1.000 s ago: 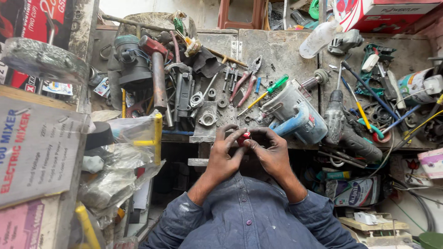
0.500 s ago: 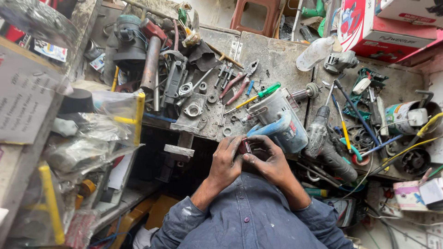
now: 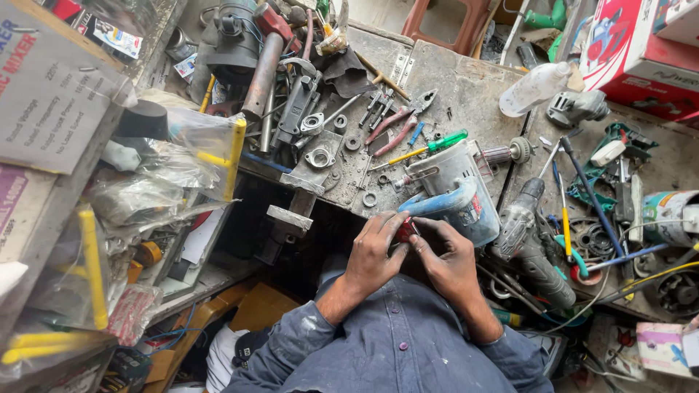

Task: The person works at a cluttered repair workbench on a small metal component of a power tool. They pick up and turn small metal parts by hand, use pliers on the part, open a small product box, and handle a pencil-like tool while fitting parts together on the bench.

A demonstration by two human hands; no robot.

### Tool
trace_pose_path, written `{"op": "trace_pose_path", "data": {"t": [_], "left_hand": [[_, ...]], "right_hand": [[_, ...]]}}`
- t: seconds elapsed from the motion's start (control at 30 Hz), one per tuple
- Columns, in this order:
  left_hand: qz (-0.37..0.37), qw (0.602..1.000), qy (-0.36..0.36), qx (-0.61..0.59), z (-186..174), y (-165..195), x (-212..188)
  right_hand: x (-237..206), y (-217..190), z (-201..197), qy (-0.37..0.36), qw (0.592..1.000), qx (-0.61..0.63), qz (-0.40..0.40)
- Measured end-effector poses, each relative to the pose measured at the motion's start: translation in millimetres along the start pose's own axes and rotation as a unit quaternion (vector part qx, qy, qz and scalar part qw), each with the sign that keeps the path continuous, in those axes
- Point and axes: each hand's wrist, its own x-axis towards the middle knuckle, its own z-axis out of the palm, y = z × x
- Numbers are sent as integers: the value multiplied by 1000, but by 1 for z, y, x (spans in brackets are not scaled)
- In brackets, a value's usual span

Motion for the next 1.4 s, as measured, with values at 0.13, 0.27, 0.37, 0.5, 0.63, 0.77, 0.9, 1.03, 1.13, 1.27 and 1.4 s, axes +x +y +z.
{"op": "trace_pose_path", "data": {"t": [0.13, 0.27, 0.37, 0.5, 0.63, 0.77, 0.9, 1.03, 1.13, 1.27, 1.4], "left_hand": [[-32, 997, -24, -63, -12, -9, 9], [-14, 992, -23, -124, -26, -25, 14], [-105, 958, -66, -260, -36, -43, 15], [-204, 819, -179, -505, -42, -73, 23], [-229, 739, -243, -585, -48, -88, 32], [-163, 786, -230, -550, -61, -81, 39], [-179, 833, -227, -472, -75, -64, 46], [-47, 951, -158, -263, -84, -50, 45], [30, 980, -116, -159, -83, -47, 42], [81, 987, -111, -85, -78, -47, 35], [161, 979, -116, 49, -72, -47, 27]], "right_hand": [[0, -6, 9, 29, 999, 35, -8], [1, -11, 26, 53, 996, 76, 14], [5, -13, 38, 84, 995, 56, 3], [12, -17, 46, 86, 994, 74, -13], [18, -24, 48, 63, 991, 99, -59], [21, -27, 53, 120, 983, 37, -135], [20, -23, 60, 109, 989, 92, -26], [17, -13, 60, 68, 983, 158, 58], [17, -6, 58, 51, 981, 157, 99], [18, -3, 54, 26, 985, 148, 86], [19, -4, 54, 14, 988, 122, 94]]}}
